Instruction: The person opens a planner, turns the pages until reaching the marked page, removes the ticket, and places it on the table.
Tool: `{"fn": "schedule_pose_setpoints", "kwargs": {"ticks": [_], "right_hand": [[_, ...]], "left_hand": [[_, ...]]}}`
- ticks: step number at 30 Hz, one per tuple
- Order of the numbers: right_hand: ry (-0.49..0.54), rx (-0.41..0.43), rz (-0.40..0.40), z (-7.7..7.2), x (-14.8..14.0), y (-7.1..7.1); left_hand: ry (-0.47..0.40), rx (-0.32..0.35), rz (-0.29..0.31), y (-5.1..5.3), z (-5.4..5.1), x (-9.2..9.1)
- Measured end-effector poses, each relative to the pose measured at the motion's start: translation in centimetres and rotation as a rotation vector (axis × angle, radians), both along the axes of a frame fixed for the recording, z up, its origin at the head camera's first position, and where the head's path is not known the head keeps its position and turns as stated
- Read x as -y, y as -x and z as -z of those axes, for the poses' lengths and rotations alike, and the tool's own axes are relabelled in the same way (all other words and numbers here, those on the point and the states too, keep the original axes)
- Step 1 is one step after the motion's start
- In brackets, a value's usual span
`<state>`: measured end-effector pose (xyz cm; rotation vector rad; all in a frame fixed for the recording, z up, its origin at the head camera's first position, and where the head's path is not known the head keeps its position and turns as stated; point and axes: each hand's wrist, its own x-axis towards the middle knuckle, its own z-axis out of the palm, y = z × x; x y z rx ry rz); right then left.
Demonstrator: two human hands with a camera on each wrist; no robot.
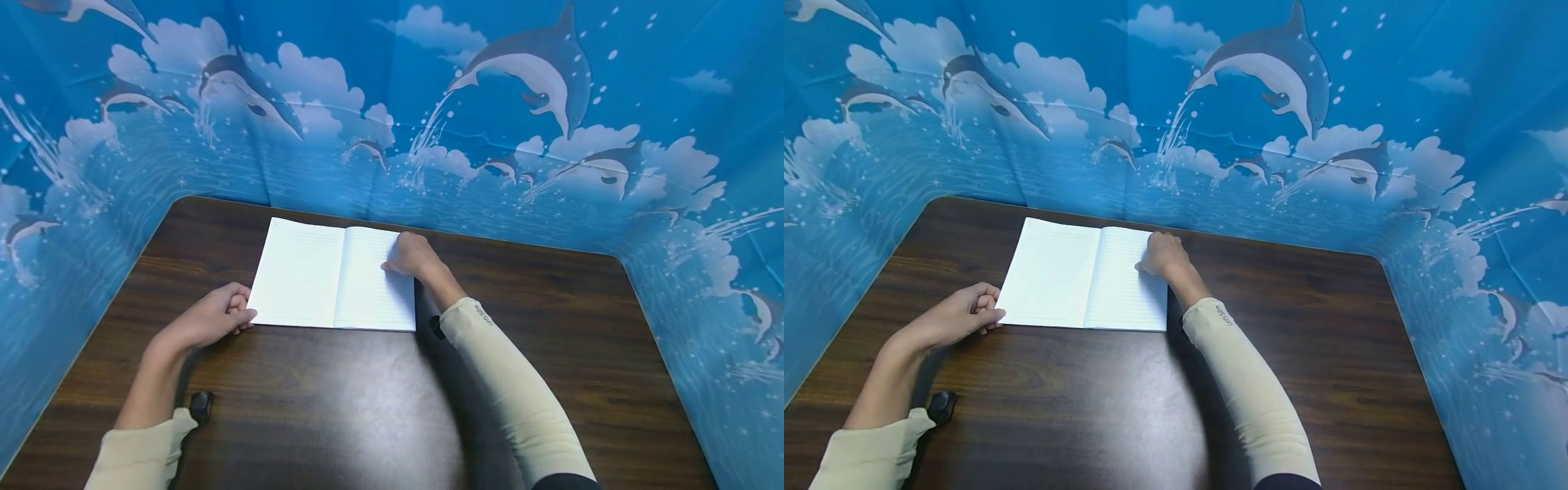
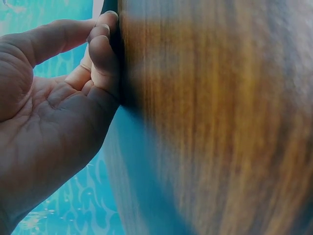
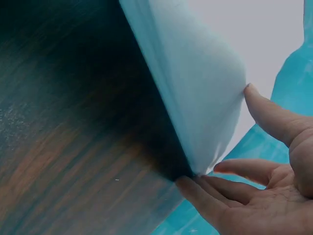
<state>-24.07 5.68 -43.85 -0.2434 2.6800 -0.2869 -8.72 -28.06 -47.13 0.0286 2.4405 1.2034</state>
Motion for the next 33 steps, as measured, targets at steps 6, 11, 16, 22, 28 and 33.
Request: {"fn": "schedule_pose_setpoints", "kwargs": {"ticks": [6, 11, 16, 22, 28, 33], "right_hand": [[-0.089, -0.002, -0.035, 0.4, 0.2, 0.0], [-0.030, -0.039, -0.021, 0.4, 0.2, -0.1], [-0.003, -0.074, -0.037, 0.7, 0.4, -0.4], [-0.033, -0.125, -0.037, 1.0, 0.6, -0.8], [-0.029, -0.253, -0.068, 1.2, 0.3, -1.3], [0.145, -0.247, -0.040, 1.3, 0.0, -1.7]], "left_hand": [[0.009, -0.004, -0.004, 0.1, -0.2, -0.1], [0.021, -0.009, -0.004, 0.2, -0.2, 0.0], [0.032, -0.004, -0.002, 0.1, -0.1, 0.0], [0.022, -0.005, 0.001, -0.1, 0.0, 0.1], [0.014, -0.009, 0.001, -0.1, 0.0, 0.1], [0.002, -0.017, 0.004, -0.1, -0.2, -0.2]]}}
